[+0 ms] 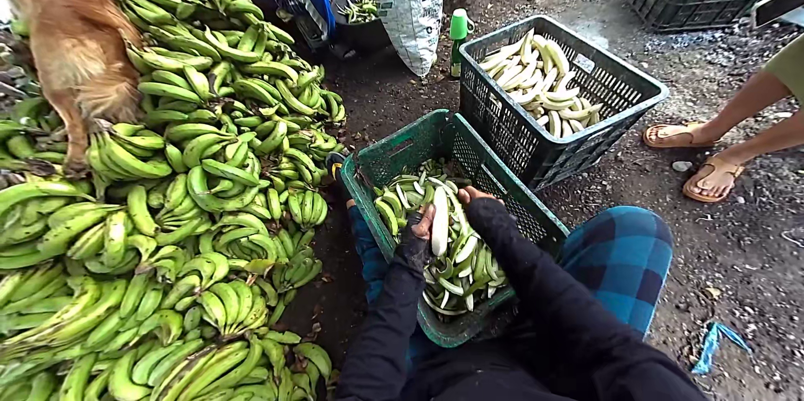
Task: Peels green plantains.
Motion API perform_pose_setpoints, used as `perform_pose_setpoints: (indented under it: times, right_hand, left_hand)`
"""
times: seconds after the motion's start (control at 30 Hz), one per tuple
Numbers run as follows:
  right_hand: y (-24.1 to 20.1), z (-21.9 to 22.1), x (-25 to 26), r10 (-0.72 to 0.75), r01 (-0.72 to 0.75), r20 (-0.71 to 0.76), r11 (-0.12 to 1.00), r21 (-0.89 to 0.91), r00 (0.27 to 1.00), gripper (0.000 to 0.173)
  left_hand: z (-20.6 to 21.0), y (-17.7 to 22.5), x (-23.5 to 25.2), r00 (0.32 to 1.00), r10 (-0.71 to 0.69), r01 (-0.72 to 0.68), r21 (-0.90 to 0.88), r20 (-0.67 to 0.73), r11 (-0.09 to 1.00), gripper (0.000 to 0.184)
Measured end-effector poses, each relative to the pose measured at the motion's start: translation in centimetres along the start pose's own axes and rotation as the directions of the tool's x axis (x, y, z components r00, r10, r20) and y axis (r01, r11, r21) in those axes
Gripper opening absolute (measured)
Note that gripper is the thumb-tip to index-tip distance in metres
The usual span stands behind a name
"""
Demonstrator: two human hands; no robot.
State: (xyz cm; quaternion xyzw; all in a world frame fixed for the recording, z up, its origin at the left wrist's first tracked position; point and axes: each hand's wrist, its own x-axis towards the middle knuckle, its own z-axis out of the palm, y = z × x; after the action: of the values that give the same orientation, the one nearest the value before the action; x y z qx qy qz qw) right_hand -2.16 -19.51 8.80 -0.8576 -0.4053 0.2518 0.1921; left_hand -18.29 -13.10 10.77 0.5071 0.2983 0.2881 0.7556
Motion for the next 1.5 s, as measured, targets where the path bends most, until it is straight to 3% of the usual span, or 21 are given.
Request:
perform_pose_setpoints:
  times: [0.1,0.17,0.2,0.23,0.27,0.4,0.5,0.57,0.63,0.7,0.77,0.83,0.87,0.9,1.0,1.07,1.13,1.23,1.37,1.43,1.5]
  right_hand:
    - [2.1,-1.8,3.0,0.129,-0.113,0.195,0.99,-0.087,0.972,0.051]
    - [5.2,2.3,4.9,0.004,0.027,-0.287,0.994,0.104,0.958,0.051]
    - [6.2,4.6,5.2,-0.133,0.172,-0.571,0.985,0.014,0.81,0.049]
    - [4.7,1.1,2.1,-0.128,0.148,-0.247,0.987,0.066,0.961,0.046]
    - [3.6,-0.1,0.1,-0.169,0.18,-0.113,0.979,0.099,0.979,0.045]
    - [1.0,1.3,-4.8,-0.33,0.342,-0.095,0.926,0.163,0.939,0.041]
    - [-0.9,0.9,-3.4,-0.165,0.168,-0.037,0.98,0.106,0.986,0.043]
    - [-0.9,0.2,-1.3,0.025,-0.025,0.043,1.0,-0.008,0.999,0.05]
    - [-0.1,-0.8,-1.0,0.154,-0.073,0.266,0.954,-0.292,0.952,0.052]
    - [0.3,-0.6,-2.7,0.305,-0.04,0.415,0.843,-0.536,0.857,0.044]
    - [0.8,0.0,-4.5,0.367,0.003,0.455,0.776,-0.631,0.812,0.04]
    - [1.4,0.1,-5.1,0.357,0.029,0.466,0.768,-0.64,0.809,0.04]
    - [1.4,-0.3,-5.0,0.35,0.024,0.464,0.778,-0.628,0.814,0.04]
    - [1.1,-1.1,-4.7,0.344,0.013,0.462,0.791,-0.612,0.818,0.041]
    - [-0.4,-5.6,-3.5,0.287,0.024,0.512,0.855,-0.517,0.81,0.05]
    - [-0.3,-8.5,-2.3,0.226,0.012,0.501,0.904,-0.427,0.836,0.058]
    - [0.9,-10.6,-1.2,0.137,0.019,0.422,0.939,-0.344,0.896,0.057]
    - [1.4,-12.7,-0.6,0.073,0.031,0.381,0.965,-0.26,0.922,0.052]
    - [0.0,-12.3,1.1,0.216,-0.119,0.474,0.967,-0.225,0.853,0.054]
    - [4.1,-6.7,5.1,0.123,-0.083,0.415,0.99,-0.114,0.902,0.053]
    - [8.6,0.6,10.3,0.067,-0.08,0.353,0.997,0.023,0.933,0.05]
  left_hand:
    - [-1.4,-0.2,-0.1,0.997,-0.064,0.071,-0.261,0.036,0.963,0.036]
    - [-1.7,0.2,0.6,0.971,-0.23,0.18,-0.445,-0.059,0.877,0.047]
    - [-1.6,0.3,1.0,0.951,-0.297,0.213,-0.511,-0.087,0.833,0.055]
    - [-1.5,0.3,1.3,0.929,-0.348,0.232,-0.538,-0.123,0.81,0.059]
    - [-1.1,0.3,1.5,0.908,-0.376,0.232,-0.524,-0.187,0.819,0.057]
    - [-0.1,0.7,1.3,0.918,-0.26,0.253,-0.06,-0.299,0.965,0.037]
    - [0.0,0.3,0.1,0.954,-0.108,0.217,0.395,-0.28,0.893,0.037]
    - [-0.2,-1.1,0.2,0.96,-0.076,0.11,0.113,-0.27,0.987,0.031]
    - [-0.1,-1.7,0.1,0.974,-0.105,0.05,-0.259,-0.201,0.964,0.036]
    - [-1.2,-2.8,0.2,0.935,-0.178,0.142,-0.139,-0.307,0.98,0.036]
    - [-1.0,-3.0,-0.2,0.817,-0.308,0.47,0.253,-0.488,0.846,0.045]
    - [0.0,-3.6,0.1,0.746,-0.447,0.666,0.531,-0.494,0.524,0.052]
    - [0.8,-3.2,0.7,0.749,-0.486,0.655,0.615,-0.45,0.439,0.052]
    - [1.8,-2.1,1.6,0.793,-0.48,0.596,0.641,-0.375,0.483,0.051]
    - [4.4,3.1,5.2,0.983,-0.185,0.183,0.267,-0.017,0.946,0.043]
    - [5.6,8.2,7.8,0.984,0.076,-0.08,0.021,0.16,0.997,0.045]
    - [4.9,11.2,9.4,0.964,0.231,-0.243,0.084,0.134,0.966,0.046]
    - [1.2,9.7,11.1,0.99,0.142,-0.115,0.503,-0.015,0.856,0.049]
    - [-4.3,-0.4,12.0,0.991,-0.111,0.005,0.818,0.073,0.576,0.068]
    - [-3.4,-2.8,11.9,0.957,-0.253,0.013,0.845,0.145,0.535,0.09]
    - [-0.7,-3.5,11.0,0.909,-0.367,0.055,0.815,0.198,0.577,0.091]
